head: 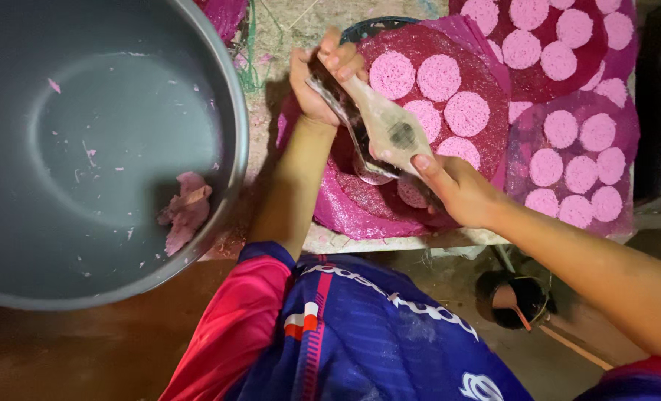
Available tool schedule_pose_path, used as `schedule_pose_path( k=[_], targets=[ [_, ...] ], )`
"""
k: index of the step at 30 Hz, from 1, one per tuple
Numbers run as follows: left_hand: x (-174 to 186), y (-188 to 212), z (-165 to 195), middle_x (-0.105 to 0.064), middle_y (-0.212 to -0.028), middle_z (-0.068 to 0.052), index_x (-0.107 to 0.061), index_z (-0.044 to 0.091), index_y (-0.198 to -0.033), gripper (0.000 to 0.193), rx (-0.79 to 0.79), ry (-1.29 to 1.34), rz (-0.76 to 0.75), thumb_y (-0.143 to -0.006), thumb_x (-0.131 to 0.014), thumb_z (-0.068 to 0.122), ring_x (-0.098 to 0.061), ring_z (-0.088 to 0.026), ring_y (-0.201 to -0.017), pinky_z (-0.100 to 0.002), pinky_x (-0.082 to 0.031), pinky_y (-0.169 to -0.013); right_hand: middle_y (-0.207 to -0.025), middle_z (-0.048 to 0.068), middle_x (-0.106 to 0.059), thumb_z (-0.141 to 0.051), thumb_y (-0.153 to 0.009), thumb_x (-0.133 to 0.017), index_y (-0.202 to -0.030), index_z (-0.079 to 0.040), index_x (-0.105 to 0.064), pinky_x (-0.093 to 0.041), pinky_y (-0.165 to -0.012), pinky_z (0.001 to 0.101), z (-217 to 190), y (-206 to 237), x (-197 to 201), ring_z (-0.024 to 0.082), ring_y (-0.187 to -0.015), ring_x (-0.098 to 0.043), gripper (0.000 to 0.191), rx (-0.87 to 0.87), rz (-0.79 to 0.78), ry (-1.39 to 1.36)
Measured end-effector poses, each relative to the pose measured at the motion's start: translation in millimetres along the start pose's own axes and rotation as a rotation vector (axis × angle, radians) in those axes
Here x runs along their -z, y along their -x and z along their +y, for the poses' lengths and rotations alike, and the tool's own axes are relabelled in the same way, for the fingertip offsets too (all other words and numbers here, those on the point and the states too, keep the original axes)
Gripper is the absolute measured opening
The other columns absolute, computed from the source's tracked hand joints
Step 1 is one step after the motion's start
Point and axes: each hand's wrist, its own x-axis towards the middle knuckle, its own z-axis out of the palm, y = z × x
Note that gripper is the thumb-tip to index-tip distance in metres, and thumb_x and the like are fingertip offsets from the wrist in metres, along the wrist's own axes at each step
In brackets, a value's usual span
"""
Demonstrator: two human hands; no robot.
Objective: The person scoops pink dough from a large basin and loads it into a wooden hand press with a brass nozzle, then squeezes the press to deposit round dough discs onto magenta mats arranged on the work table, repeating the cycle and occasionally repositioning the mats.
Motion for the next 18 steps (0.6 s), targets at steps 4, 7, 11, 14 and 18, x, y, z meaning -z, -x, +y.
schedule_pose_path(
  k=[4,7,11,14,18],
  targets=[
    [3,9,-26,-0.049,-0.085,0.003,-0.046,0.016,-0.094,0.019,-0.064,0.036,0.093,-0.093,-0.049,0.035,-0.051,-0.015,-0.084,-0.036,-0.051,-0.091,-0.066,0.010,-0.063,-0.066,-0.097,-0.032,-0.090,0.005,-0.067,-0.051,-0.054,0.0382,-7,11,13,0.020,-0.055,-0.062,0.079,-0.204,-0.039,-0.002],
    [5,1,-30,-0.050,-0.084,0.003,-0.046,0.017,-0.093,0.017,-0.095,-0.024,0.112,-0.093,-0.049,0.034,-0.051,-0.014,-0.083,-0.038,-0.052,-0.094,-0.065,0.008,-0.063,-0.066,-0.096,-0.032,-0.096,0.001,-0.069,-0.051,-0.056,0.0363,-13,12,20,0.019,-0.056,-0.062,0.077,-0.126,0.031,0.180],
    [0,-10,-14,-0.049,-0.087,0.003,-0.046,0.016,-0.095,0.018,0.004,-0.013,-0.012,-0.096,-0.046,0.034,-0.050,-0.014,-0.086,-0.032,-0.051,-0.087,-0.065,0.007,-0.061,-0.066,-0.097,-0.035,-0.105,-0.001,-0.068,-0.050,-0.055,0.0352,-13,11,15,0.017,-0.056,-0.061,0.074,-0.077,0.118,0.141],
    [-4,-9,-14,-0.048,-0.085,0.003,-0.047,0.015,-0.098,0.020,0.008,-0.052,0.070,-0.094,-0.046,0.034,-0.050,-0.014,-0.085,-0.032,-0.050,-0.085,-0.065,0.007,-0.058,-0.065,-0.099,-0.036,-0.103,0.002,-0.067,-0.051,-0.053,0.0345,-10,12,13,0.017,-0.054,-0.060,0.074,-0.093,0.087,0.062],
    [-14,-11,-23,-0.048,-0.085,0.002,-0.048,0.015,-0.095,0.020,-0.047,-0.113,0.067,-0.095,-0.047,0.035,-0.050,-0.015,-0.083,-0.036,-0.051,-0.090,-0.063,0.008,-0.058,-0.064,-0.096,-0.036,-0.111,-0.005,-0.068,-0.045,-0.051,0.0350,-5,10,16,0.018,-0.052,-0.056,0.069,-0.083,0.103,0.149]
  ],
)
